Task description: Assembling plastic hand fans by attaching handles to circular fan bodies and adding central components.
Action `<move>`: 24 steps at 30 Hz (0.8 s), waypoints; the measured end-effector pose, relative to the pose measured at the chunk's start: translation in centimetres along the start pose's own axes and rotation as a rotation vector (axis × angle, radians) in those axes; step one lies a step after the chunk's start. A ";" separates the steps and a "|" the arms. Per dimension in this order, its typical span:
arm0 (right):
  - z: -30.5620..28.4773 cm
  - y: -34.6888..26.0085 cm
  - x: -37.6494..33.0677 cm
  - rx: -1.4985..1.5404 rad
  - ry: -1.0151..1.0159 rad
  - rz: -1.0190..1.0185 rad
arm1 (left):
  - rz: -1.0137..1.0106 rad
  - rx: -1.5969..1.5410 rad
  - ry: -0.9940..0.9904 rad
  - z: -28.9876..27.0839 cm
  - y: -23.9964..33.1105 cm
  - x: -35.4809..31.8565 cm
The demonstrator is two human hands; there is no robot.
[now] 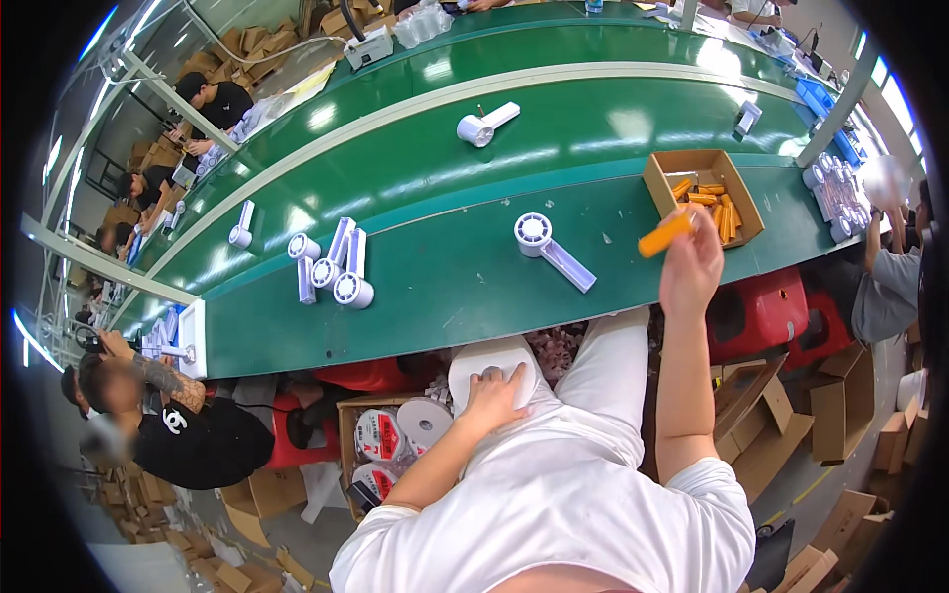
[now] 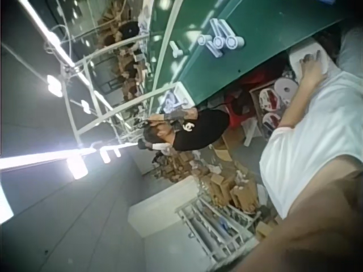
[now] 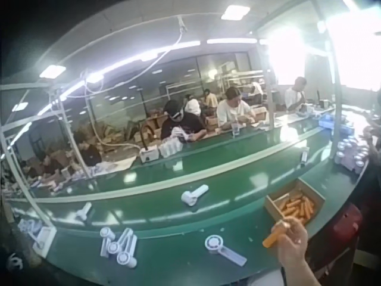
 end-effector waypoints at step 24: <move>8.3 -5.0 -12.1 -0.339 -0.513 0.507 | 0.161 -0.890 0.859 -12.4 3.7 2.0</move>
Point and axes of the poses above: each hand's wrist, its own x-axis towards the middle knuckle, its own z-axis out of the palm, y = z × x, the point moved 1 cm from there along x, towards the middle knuckle, and after that the axes turned 2 degrees about -z, right-handed, at the moved point
